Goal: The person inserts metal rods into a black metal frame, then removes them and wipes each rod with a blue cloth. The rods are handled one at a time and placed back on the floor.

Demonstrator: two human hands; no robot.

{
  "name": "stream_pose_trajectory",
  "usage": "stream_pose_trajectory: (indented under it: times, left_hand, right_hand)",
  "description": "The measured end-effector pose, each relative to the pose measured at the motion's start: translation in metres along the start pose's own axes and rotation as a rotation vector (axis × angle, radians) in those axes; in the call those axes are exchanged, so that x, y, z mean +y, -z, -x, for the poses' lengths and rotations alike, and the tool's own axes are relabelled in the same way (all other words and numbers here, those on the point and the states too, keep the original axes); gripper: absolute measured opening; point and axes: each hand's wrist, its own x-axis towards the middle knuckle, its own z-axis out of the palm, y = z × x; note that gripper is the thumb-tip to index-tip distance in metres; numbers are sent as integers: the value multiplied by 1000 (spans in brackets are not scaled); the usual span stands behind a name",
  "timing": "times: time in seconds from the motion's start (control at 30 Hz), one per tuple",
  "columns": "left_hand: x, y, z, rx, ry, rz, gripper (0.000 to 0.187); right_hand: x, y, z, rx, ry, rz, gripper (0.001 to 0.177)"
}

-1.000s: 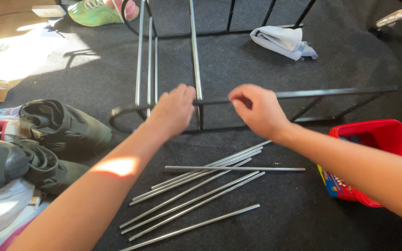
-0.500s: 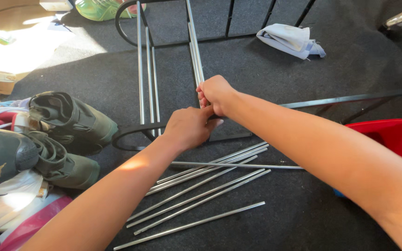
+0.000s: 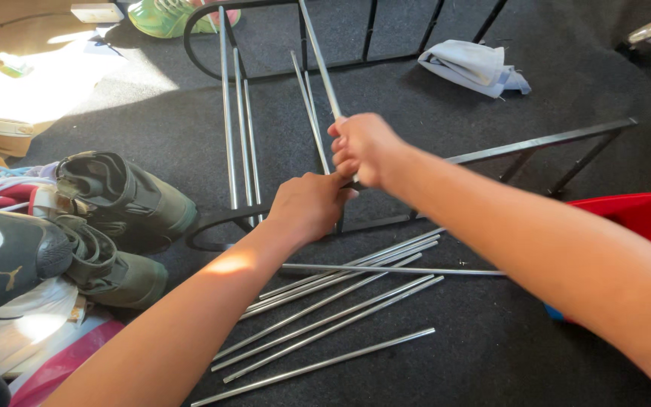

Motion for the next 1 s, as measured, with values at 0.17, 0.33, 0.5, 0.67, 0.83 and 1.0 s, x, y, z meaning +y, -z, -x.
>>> stream_pose_trajectory:
  times: [0.17,0.33,0.5,0.67,0.83,1.0]
  left_hand:
    - [-5,1,-1,5,-11,-6,38]
    - [-6,-6,3,-11,-9,-13,41]
    - [-28,-6,-12,-31,-202,266,28]
    - [-68,-6,-79,-67,48,1079,24]
    - [-71,-26,-148,141,221,1462,21]
    - [-65,-23,-166,287,361,1671,11]
  right_hand:
    - [14,-15,18,-31,46,-87,19]
    - [24,-2,24,-248,36,-280,27]
    - [21,21,18,-385,18,-380,30]
    - [19,34,2,-303,43,-210,27]
    - [41,12,15,-171,214,381,30]
    - [43,-2,63,-36,370,1041,38]
